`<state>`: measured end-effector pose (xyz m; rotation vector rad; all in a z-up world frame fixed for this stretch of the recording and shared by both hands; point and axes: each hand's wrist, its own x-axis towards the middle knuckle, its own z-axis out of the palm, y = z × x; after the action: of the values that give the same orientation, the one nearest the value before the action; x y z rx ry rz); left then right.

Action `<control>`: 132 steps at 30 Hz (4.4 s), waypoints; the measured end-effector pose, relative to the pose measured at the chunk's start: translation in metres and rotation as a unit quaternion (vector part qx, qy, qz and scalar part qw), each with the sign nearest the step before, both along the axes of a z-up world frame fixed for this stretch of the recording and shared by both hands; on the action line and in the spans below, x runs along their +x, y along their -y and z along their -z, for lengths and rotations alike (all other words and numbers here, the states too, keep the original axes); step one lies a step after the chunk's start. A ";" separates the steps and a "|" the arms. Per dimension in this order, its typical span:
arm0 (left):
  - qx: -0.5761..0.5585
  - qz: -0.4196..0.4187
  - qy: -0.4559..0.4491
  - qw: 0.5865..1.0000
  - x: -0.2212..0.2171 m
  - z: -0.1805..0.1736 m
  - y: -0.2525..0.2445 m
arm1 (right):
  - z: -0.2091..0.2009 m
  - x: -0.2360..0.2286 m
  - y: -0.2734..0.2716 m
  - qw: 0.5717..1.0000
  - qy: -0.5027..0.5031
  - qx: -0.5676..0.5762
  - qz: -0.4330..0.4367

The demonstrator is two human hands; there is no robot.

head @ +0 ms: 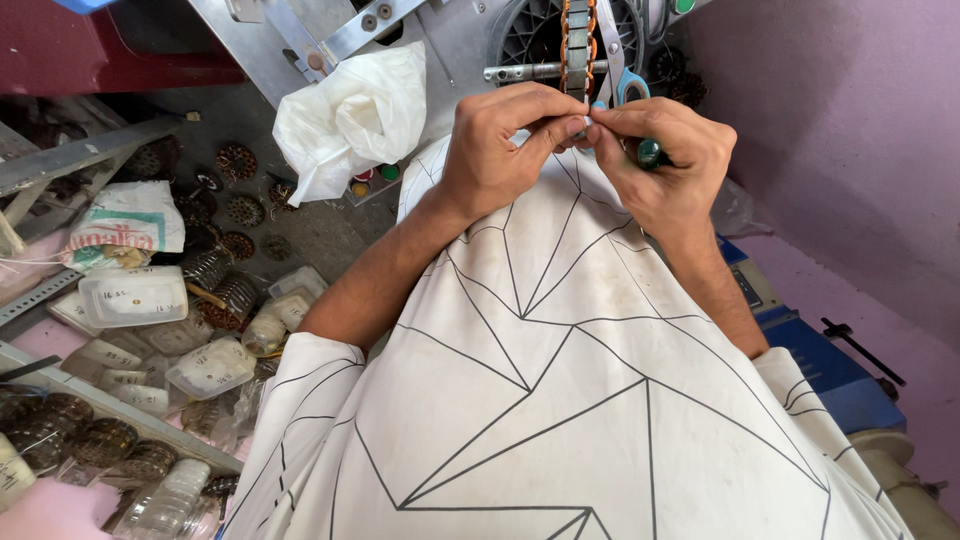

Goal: The person inserts small white plastic spacers into the slots of a copper-wound stator core held in a jig. They use a green screwdriver to push the spacers into place and a pair of blue-handled scissors to adjust the copper windings. The person repeats this process for multiple slots on the stator.

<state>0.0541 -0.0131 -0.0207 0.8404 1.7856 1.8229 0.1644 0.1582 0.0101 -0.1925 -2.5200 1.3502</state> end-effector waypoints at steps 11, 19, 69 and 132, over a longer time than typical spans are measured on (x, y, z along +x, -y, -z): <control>-0.010 -0.039 -0.130 0.991 0.000 0.005 -0.001 | -0.004 -0.004 0.010 0.998 0.011 -0.053 0.020; 0.014 0.006 -0.216 0.976 -0.013 0.012 0.001 | 0.009 -0.009 -0.006 0.950 0.111 -0.285 0.060; 0.134 0.161 -0.031 0.977 -0.066 0.078 -0.017 | -0.030 -0.053 0.008 0.947 0.133 0.292 -0.027; 0.102 0.161 0.034 0.981 -0.059 0.078 -0.007 | 0.043 0.008 0.007 0.964 -0.209 -0.112 0.118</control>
<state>-0.0051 -0.0057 -0.0984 1.0628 1.3446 1.8096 0.1727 0.1512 -0.0326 -0.2172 -1.9346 1.4037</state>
